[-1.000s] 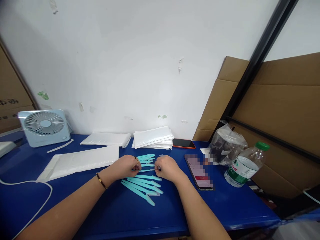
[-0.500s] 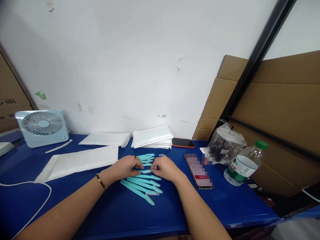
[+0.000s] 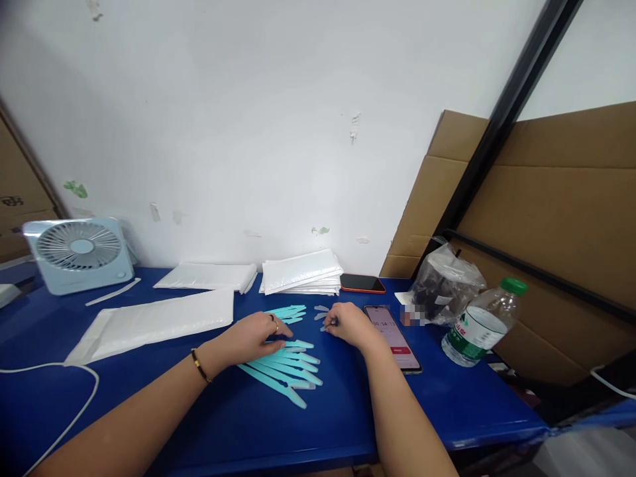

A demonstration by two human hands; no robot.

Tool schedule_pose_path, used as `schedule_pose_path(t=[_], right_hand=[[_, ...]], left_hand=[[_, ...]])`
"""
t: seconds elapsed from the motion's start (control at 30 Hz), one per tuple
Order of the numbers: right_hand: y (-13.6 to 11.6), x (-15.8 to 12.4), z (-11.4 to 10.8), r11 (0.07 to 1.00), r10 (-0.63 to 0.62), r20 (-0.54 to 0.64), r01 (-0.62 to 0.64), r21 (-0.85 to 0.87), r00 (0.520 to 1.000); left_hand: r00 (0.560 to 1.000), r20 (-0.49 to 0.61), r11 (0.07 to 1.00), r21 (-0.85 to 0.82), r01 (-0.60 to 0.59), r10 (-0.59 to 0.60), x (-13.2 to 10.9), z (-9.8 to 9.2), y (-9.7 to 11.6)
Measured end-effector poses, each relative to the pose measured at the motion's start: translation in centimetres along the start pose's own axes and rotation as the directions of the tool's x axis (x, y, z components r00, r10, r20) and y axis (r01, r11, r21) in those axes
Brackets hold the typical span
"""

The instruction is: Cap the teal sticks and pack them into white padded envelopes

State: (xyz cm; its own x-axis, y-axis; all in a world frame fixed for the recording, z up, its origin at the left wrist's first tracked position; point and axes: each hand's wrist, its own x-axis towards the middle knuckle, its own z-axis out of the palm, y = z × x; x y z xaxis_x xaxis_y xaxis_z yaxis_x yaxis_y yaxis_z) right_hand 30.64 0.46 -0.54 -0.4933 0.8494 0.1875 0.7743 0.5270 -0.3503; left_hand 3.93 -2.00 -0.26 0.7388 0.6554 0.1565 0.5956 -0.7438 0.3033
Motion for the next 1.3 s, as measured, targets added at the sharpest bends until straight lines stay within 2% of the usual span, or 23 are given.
schedule_pose_path(t=[0.1, 0.17, 0.37, 0.47, 0.63, 0.77, 0.83, 0.93, 1.0, 1.13, 1.3], right_hand=[[-0.2, 0.3, 0.3, 1.000, -0.031, 0.013, 0.031, 0.004, 0.999], [-0.4, 0.6, 0.7, 0.998, -0.056, 0.003, 0.056, -0.002, 0.998], [-0.9, 1.7, 2.1, 0.992, -0.110, -0.077, 0.105, -0.070, 0.991], [-1.1, 1.9, 2.6, 0.989, -0.139, -0.081, 0.135, -0.052, 0.987], [-1.6, 1.8, 2.9, 0.979, -0.176, -0.059, 0.181, 0.098, 0.983], [-1.6, 1.3, 2.1, 0.961, -0.192, 0.015, 0.185, 0.207, 0.981], [-1.1, 1.0, 1.4, 0.965, -0.145, 0.001, 0.142, 0.221, 0.989], [0.0, 0.8, 0.7, 0.993, -0.005, -0.127, 0.019, 0.114, 0.992], [0.7, 0.9, 0.6, 0.999, 0.032, -0.171, -0.029, 0.020, 0.985], [1.1, 1.4, 1.3, 0.998, -0.023, -0.159, 0.013, -0.067, 0.987], [0.5, 2.0, 2.2, 0.993, -0.105, -0.119, 0.097, -0.068, 0.987]], left_hand=[[0.995, -0.068, 0.992, 0.101, 0.078, -0.072, 0.0, -0.1, -0.7], [0.994, -0.069, 0.985, 0.140, 0.099, -0.090, 0.1, -0.1, -1.0], [0.998, -0.047, 0.985, 0.168, 0.041, -0.034, 0.1, 0.1, -0.7], [0.999, -0.032, 0.988, 0.151, 0.011, -0.006, 0.2, 0.3, -0.5], [0.999, 0.032, 1.000, 0.025, -0.009, 0.009, 0.0, 0.3, 0.0], [0.997, 0.074, 0.998, -0.054, -0.019, 0.023, -0.3, -0.3, 0.5], [0.998, 0.061, 0.998, -0.057, -0.031, 0.035, -0.3, -0.6, 0.5], [1.000, -0.017, 1.000, 0.020, 0.019, -0.019, -0.3, -0.9, 0.1], [0.995, -0.061, 0.991, 0.102, 0.087, -0.081, -0.3, -1.1, -0.3], [0.990, -0.061, 0.971, 0.200, 0.134, -0.124, -0.4, -1.1, -0.7], [0.994, -0.035, 0.981, 0.165, 0.105, -0.101, -0.4, -0.7, -0.6]])
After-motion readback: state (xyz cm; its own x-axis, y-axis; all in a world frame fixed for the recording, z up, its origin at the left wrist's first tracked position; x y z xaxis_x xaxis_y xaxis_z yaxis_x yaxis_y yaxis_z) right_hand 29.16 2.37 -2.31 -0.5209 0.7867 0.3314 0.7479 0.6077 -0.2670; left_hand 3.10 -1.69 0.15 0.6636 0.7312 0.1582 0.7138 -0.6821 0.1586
